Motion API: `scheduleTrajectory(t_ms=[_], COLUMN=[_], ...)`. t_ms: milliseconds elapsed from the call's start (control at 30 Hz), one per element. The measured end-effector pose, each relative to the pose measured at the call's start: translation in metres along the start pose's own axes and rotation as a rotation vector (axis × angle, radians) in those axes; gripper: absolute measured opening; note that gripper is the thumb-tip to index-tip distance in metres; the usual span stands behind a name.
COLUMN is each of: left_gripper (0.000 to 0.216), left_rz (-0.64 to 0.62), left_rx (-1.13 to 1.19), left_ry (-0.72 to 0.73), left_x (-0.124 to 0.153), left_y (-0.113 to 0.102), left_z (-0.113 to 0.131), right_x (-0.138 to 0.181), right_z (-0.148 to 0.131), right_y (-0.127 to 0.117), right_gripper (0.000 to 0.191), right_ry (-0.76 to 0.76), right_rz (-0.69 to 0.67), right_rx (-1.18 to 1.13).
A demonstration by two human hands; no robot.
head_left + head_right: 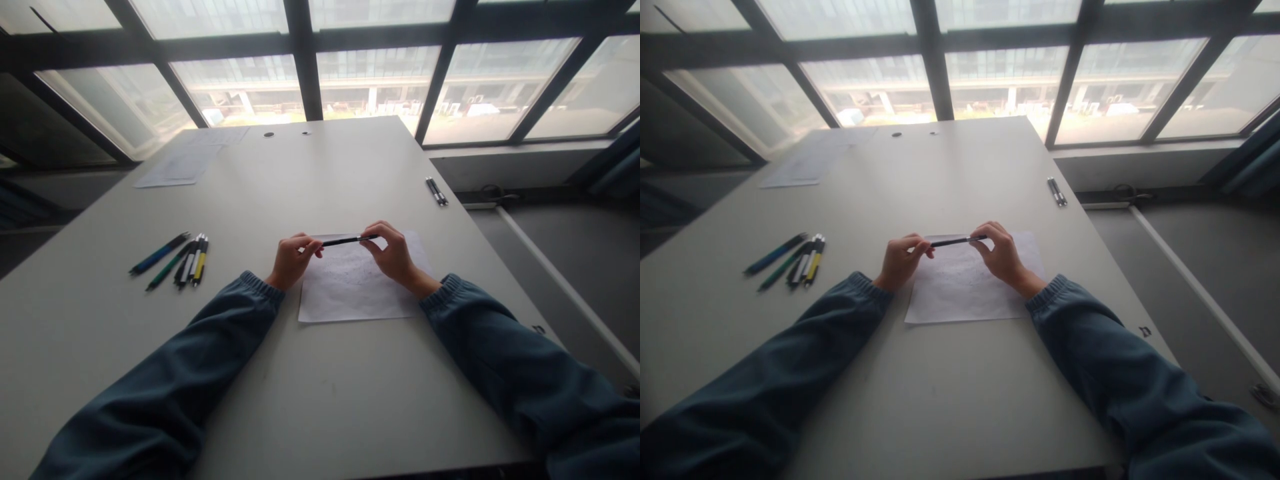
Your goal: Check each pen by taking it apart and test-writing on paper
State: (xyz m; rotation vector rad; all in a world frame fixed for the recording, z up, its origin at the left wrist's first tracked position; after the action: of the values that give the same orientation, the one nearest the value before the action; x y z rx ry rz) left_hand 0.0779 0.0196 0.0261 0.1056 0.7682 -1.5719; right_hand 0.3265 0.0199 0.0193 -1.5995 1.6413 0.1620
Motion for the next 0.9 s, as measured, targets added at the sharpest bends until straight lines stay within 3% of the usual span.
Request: scheduleTrajectory(t_ms=[500, 633, 767, 900], left_gripper=[0.021, 0.047, 0.047, 0.068], left_rz=[0.109, 0.049, 0.061, 0.003], left_rx=[0.02, 0.017, -0.008, -0.023], left_ry=[0.141, 0.149, 0.017, -0.075], left_x=[0.001, -0.002, -0.001, 0.002], left_y=[0.0, 0.003, 0.002, 0.002], left_z=[0.001, 0.002, -0.004, -0.009], right_x=[0.001, 0.001, 0.001, 0.0], right_z=[0.009, 0.009, 0.009, 0.008], right_y=[0.005, 0.004, 0.004, 0.004], right_gripper=[0.036, 0.037, 0.039, 0.037], right_ry=[0.017, 0.026, 0.029, -0.003], right_rz=[-0.059, -0.031, -0.023, -0.03], right_rx=[0.061, 0.066, 0.07, 0.07])
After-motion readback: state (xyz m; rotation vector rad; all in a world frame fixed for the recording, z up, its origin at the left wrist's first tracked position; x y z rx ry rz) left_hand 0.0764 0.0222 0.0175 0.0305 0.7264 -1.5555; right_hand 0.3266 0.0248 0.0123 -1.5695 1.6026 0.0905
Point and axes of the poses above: each hand's wrist, its own x-axis away from the middle knuckle, its own y-axis out of the palm, z = x × y, the point moved 2 cm from there along -x, towards the middle knuckle, and after that the axes turned 9 degrees about x, right-handed, at the moved point
